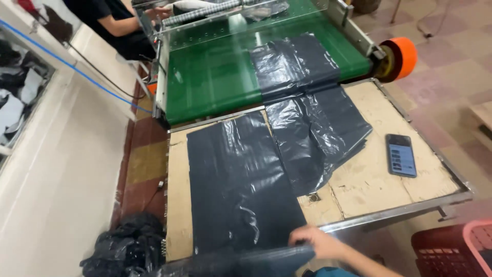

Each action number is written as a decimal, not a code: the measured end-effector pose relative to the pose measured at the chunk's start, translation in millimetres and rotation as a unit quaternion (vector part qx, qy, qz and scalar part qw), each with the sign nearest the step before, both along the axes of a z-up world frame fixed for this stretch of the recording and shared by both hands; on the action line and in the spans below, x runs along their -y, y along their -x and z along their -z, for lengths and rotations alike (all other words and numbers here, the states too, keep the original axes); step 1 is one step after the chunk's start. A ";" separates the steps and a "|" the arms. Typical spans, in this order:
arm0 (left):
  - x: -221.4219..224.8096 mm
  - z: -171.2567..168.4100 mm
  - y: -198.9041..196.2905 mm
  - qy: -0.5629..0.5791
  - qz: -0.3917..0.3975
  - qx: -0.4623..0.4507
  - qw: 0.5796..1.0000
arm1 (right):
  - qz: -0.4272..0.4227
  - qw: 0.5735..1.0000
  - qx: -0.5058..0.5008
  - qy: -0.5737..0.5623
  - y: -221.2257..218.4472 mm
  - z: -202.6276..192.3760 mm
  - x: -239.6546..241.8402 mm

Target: Collect, fold, and stack plastic bags from a production line into a basket

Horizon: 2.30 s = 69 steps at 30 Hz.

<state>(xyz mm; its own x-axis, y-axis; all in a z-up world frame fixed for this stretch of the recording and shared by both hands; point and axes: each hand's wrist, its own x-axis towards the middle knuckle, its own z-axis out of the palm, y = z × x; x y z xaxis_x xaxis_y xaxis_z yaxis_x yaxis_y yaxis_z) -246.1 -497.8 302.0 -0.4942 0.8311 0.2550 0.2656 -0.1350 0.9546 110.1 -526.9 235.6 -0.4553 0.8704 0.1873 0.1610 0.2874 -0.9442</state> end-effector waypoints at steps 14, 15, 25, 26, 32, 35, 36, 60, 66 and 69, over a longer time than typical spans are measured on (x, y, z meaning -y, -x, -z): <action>-209.8 163.9 34.4 0.244 0.128 -0.516 0.811 | 0.475 0.799 -0.083 0.360 -79.0 212.9 -250.1; -196.9 173.3 45.5 0.260 0.128 -0.517 0.805 | 0.467 0.797 -0.078 0.375 -72.0 205.8 -233.5; -148.8 217.7 77.2 0.372 0.210 -0.328 0.843 | 0.451 0.834 0.062 0.311 -30.0 161.6 -95.0; -146.6 217.6 75.8 0.349 0.218 -0.284 0.866 | 0.456 0.852 0.083 0.243 -31.3 166.6 -91.7; -120.7 218.8 77.4 0.221 0.242 0.028 0.944 | 0.489 0.825 0.263 0.109 -40.6 214.1 -90.1; -108.2 158.7 58.8 0.199 0.239 -0.060 0.949 | 0.494 0.835 0.221 0.094 -35.6 209.8 -86.8; -103.0 186.2 65.4 0.188 0.238 -0.056 0.951 | 0.496 0.836 0.221 0.082 -33.7 203.4 -83.0; -261.4 198.7 -94.4 0.055 0.417 -0.545 0.725 | 0.206 0.811 0.545 0.051 -65.8 147.6 -493.4; -282.9 209.2 -94.5 -0.105 0.405 -0.228 0.879 | 0.269 0.840 0.470 0.021 -67.6 165.9 -467.5; -308.7 256.1 -80.8 0.210 0.470 0.078 0.854 | 0.296 0.869 0.345 -0.195 -49.8 123.7 -397.1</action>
<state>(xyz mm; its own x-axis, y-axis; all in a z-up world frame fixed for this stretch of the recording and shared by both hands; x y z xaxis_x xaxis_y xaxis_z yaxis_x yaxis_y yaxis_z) -165.3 -189.1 45.9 0.4404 0.8812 -0.1720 0.0935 0.1455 0.9849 159.9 -129.8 111.9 -0.0702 0.9222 0.3804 0.8790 0.2375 -0.4135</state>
